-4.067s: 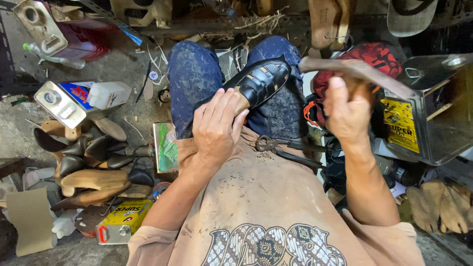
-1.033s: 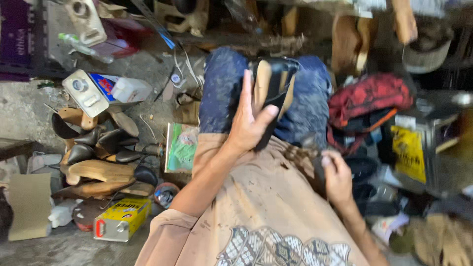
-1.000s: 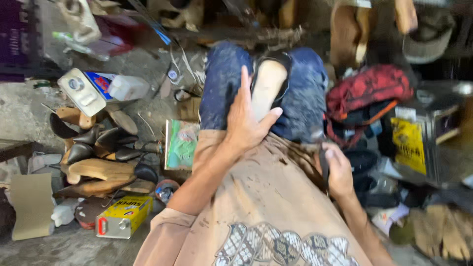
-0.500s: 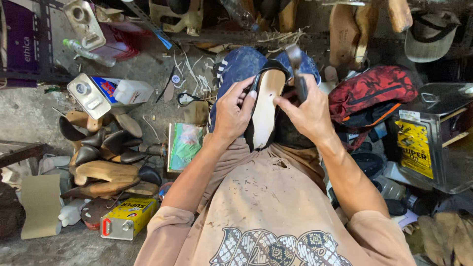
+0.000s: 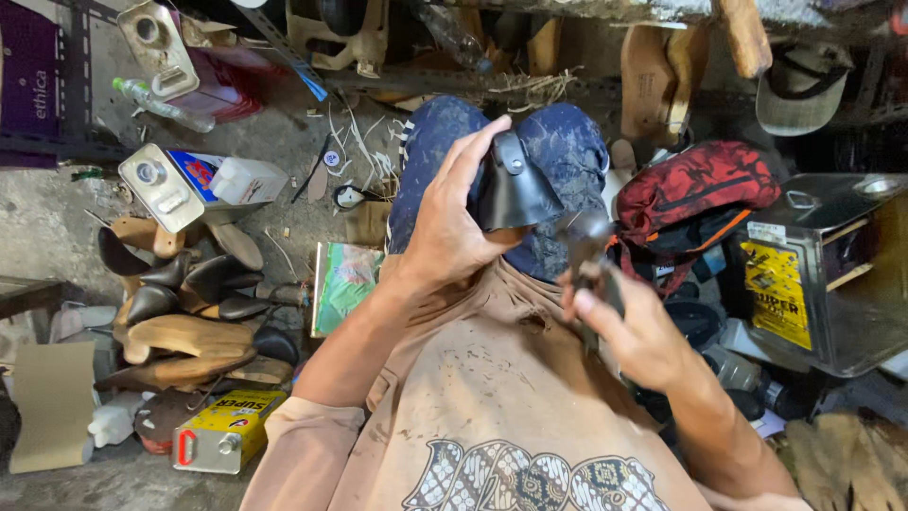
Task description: The person sits on the floor and uses pliers to pull and adjust the sole of a black shoe. They repeatedly grip the edge of the sole with the pliers and pull it away from the upper part of the shoe, working around the perimeter.
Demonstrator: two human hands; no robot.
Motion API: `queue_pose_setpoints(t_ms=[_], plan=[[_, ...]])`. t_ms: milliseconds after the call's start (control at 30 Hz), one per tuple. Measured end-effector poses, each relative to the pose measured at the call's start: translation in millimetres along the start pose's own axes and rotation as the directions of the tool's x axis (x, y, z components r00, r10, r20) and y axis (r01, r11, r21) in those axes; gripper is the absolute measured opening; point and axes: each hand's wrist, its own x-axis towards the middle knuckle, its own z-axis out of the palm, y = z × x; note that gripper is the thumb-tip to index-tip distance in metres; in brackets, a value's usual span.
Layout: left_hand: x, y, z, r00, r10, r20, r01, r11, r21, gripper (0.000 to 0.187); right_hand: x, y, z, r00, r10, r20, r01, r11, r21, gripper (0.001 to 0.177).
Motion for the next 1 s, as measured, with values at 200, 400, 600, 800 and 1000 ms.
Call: queue_pose_setpoints(t_ms=[200,400,600,800,1000], plan=[[-6.5,-2.8,8.1,0.998,0.060,0.032,-0.060,0.998,0.012,0.101,-11.3,1.1,7.2,0.997,-0.032,0.066,0.043,0.985,-0.168,0.030],[-9.4,-7.0,17.4,0.995,0.093,0.040,-0.094,0.995,0.023,0.100,-19.3,-45.4,-4.6,0.996,0.016,0.088,0.002,0.981,-0.192,0.031],[5.6,-18.8,7.5,0.995,0.101,0.016,-0.101,0.995,0.014,0.099,8.6,-25.3,13.1,0.974,-0.224,-0.026,0.194,0.890,-0.412,0.010],[11.1,-34.3,-6.0,0.993,0.108,-0.040,-0.110,0.993,-0.050,0.095,63.2,25.3,20.5,0.882,-0.467,-0.070,0.390,0.804,-0.449,0.016],[14.2,-10.7,-30.7,1.000,-0.008,0.003,0.008,1.000,-0.021,0.085,14.9,-24.4,-14.0,0.925,0.089,0.370,0.111,0.866,-0.488,0.027]])
